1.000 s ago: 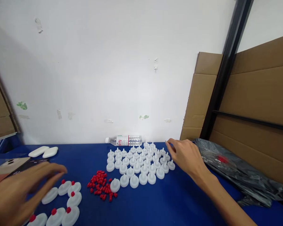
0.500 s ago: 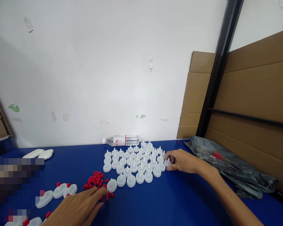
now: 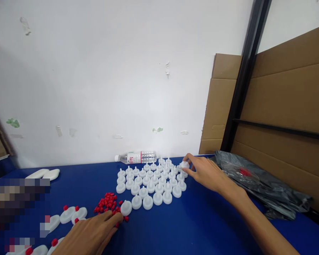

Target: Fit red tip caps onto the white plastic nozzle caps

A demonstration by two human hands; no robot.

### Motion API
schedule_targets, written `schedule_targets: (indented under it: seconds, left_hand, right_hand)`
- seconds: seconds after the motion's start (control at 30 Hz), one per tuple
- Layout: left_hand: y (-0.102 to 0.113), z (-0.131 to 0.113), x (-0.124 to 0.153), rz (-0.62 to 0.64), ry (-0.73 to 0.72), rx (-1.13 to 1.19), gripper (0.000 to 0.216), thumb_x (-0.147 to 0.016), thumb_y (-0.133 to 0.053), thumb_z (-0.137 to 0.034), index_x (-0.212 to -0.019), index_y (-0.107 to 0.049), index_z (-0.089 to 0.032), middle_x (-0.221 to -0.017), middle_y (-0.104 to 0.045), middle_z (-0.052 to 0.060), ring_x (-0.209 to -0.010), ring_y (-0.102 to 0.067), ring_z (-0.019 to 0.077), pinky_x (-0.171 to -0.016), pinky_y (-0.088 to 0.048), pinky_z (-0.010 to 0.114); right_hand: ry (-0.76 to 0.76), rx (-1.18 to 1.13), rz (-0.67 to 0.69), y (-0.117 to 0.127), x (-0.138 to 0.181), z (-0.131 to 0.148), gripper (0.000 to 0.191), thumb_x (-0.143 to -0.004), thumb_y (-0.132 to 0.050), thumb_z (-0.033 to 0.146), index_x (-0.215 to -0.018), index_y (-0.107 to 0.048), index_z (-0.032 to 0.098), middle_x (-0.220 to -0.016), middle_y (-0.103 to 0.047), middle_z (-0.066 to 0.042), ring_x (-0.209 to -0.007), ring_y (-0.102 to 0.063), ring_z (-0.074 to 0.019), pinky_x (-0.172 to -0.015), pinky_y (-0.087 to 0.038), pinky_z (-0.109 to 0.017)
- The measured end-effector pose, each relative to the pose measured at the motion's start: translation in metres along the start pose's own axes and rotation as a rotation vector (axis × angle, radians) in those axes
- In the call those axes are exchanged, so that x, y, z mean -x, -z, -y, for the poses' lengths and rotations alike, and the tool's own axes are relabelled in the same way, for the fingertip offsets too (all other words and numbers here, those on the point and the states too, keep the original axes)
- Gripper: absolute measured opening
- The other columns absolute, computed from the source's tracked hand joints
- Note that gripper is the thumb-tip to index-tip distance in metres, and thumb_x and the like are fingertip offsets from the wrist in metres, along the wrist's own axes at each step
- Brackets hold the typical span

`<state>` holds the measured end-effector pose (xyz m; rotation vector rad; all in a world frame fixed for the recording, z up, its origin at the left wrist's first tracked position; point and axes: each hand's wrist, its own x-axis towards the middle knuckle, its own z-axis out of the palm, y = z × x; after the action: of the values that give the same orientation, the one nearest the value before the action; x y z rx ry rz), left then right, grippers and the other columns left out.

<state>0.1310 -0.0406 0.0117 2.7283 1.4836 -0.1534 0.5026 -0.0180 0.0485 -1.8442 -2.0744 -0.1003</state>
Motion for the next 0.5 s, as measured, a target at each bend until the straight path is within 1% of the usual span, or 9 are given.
schedule_targets:
  seconds: [0.1, 0.23, 0.3, 0.4, 0.5]
  left_hand:
    - [0.0, 0.001, 0.0, 0.02, -0.001, 0.003, 0.054, -0.096, -0.036, -0.004, -0.132, -0.068, -0.026, -0.122, -0.075, 0.01, -0.107, -0.074, 0.0316, -0.083, -0.059, 0.041]
    - [0.002, 0.004, 0.003, -0.005, 0.023, 0.018, 0.05, -0.098, -0.037, -0.009, -0.131, -0.068, -0.028, -0.12, -0.076, 0.01, -0.109, -0.073, 0.0315, -0.087, -0.057, 0.041]
    - [0.002, 0.006, 0.003, -0.018, 0.033, 0.019, 0.048, -0.097, -0.037, -0.009, -0.128, -0.069, -0.026, -0.119, -0.076, 0.011, -0.108, -0.073, 0.0325, -0.087, -0.057, 0.043]
    - [0.0, 0.007, 0.002, -0.019, 0.022, 0.024, 0.048, -0.097, -0.035, -0.008, -0.123, -0.072, -0.024, -0.117, -0.076, 0.012, -0.105, -0.074, 0.0333, -0.086, -0.057, 0.045]
    - [-0.003, 0.008, 0.001, -0.048, -0.001, 0.045, 0.047, -0.096, -0.037, -0.009, -0.122, -0.072, -0.025, -0.115, -0.077, 0.011, -0.104, -0.075, 0.0307, -0.085, -0.058, 0.04]
  right_hand:
    - [0.068, -0.021, -0.053, -0.001, 0.001, 0.014, 0.039, -0.103, -0.049, 0.051, -0.126, -0.063, 0.023, -0.1, -0.075, -0.007, -0.085, -0.071, -0.0254, -0.073, -0.051, -0.036]
    - [0.178, -0.063, -0.134, -0.004, 0.006, 0.032, 0.041, -0.105, -0.046, 0.052, -0.13, -0.062, 0.024, -0.118, -0.072, -0.009, -0.092, -0.071, -0.0252, -0.082, -0.053, -0.038]
    - [0.232, -0.073, -0.141, -0.006, 0.009, 0.04, 0.041, -0.104, -0.048, 0.051, -0.132, -0.062, 0.025, -0.119, -0.071, -0.009, -0.093, -0.071, -0.0247, -0.083, -0.054, -0.038]
    - [0.299, -0.066, -0.129, -0.009, 0.014, 0.05, 0.039, -0.105, -0.05, 0.048, -0.133, -0.062, 0.025, -0.115, -0.072, -0.008, -0.094, -0.07, -0.0247, -0.081, -0.056, -0.038]
    - [0.349, -0.065, -0.12, -0.012, 0.017, 0.057, 0.039, -0.105, -0.051, 0.046, -0.134, -0.063, 0.024, -0.115, -0.071, -0.009, -0.099, -0.07, -0.0257, -0.083, -0.057, -0.039]
